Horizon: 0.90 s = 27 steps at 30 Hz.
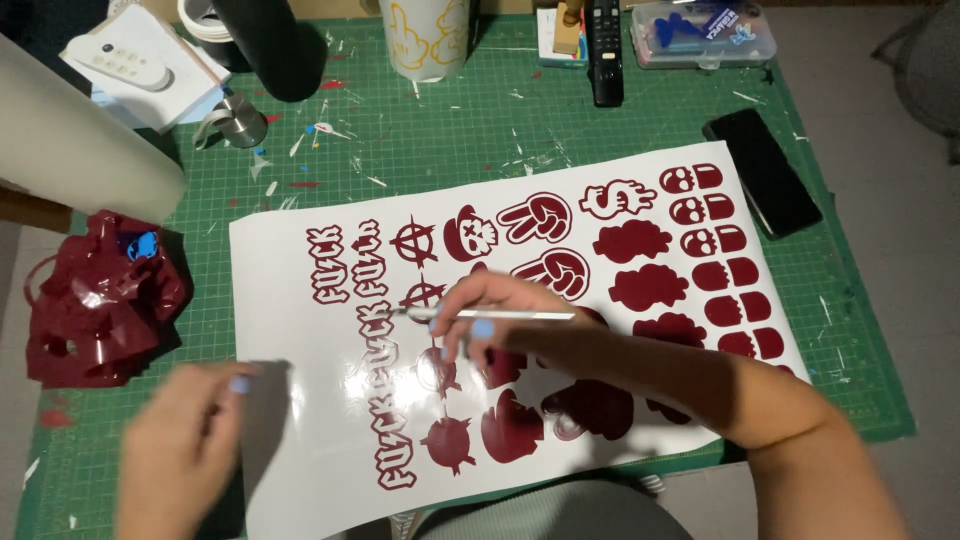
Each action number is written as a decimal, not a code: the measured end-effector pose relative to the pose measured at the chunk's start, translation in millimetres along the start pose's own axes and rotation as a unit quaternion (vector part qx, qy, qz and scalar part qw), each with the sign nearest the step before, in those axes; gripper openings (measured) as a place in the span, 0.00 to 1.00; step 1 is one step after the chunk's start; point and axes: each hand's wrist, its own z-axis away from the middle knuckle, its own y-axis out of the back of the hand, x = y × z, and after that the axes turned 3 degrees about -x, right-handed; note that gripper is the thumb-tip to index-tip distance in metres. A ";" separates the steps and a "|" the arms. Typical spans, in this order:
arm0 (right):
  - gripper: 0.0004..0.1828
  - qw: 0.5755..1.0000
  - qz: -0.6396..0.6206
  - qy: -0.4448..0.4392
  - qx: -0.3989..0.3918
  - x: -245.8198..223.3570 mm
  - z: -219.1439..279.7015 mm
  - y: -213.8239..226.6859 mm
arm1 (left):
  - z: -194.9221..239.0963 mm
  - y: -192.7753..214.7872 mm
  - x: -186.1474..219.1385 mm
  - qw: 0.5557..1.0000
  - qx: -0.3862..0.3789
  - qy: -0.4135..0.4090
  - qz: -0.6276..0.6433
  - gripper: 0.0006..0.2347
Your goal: Using a precision weeding tool to remove excess vinyl pieces from a sheet of cut sticker designs.
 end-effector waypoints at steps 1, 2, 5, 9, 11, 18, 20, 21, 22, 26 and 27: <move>0.17 0.999 0.016 -0.001 0.032 -11.9 3.0 -0.5 | 3.5 -8.4 6.2 0.997 -0.063 0.023 0.045 0.11; 0.17 0.999 0.018 -0.001 0.031 -13.4 5.6 5.8 | 5.6 -16.8 9.7 0.997 -0.061 0.023 0.046 0.11; 0.19 0.996 0.040 0.021 0.073 -23.8 11.3 20.1 | 12.5 -32.0 14.2 0.990 -0.132 0.042 0.040 0.12; 0.20 0.985 0.095 0.067 0.128 -51.8 17.5 49.7 | 17.1 -33.3 13.0 0.989 -0.129 0.061 0.049 0.12; 0.24 0.980 0.151 0.083 0.101 -65.8 15.2 56.2 | 14.0 -30.3 15.4 0.988 -0.128 0.068 0.055 0.12; 0.37 0.775 0.620 0.121 0.011 -68.8 -51.2 -0.8 | -20.8 -1.5 26.3 0.979 0.056 0.014 0.198 0.09; 0.37 0.750 0.642 0.149 -0.048 -54.2 -83.1 -20.3 | -34.1 9.7 32.4 0.967 0.117 0.024 0.223 0.08; 0.27 0.755 0.634 0.151 -0.064 -47.5 -99.1 -29.6 | -42.8 14.0 33.0 0.962 0.160 -0.011 0.220 0.07; 0.18 0.760 0.627 0.153 -0.079 -40.8 -115.2 -39.6 | -52.0 18.9 32.7 0.955 0.201 -0.046 0.215 0.07; 0.13 0.809 0.583 0.065 -0.035 -9.3 -173.7 -61.0 | -62.7 20.4 23.6 0.949 0.260 -0.055 0.170 0.04; 0.16 0.799 0.599 0.051 -0.026 -1.4 -184.1 -64.6 | -62.8 19.6 21.7 0.948 0.280 -0.055 0.143 0.04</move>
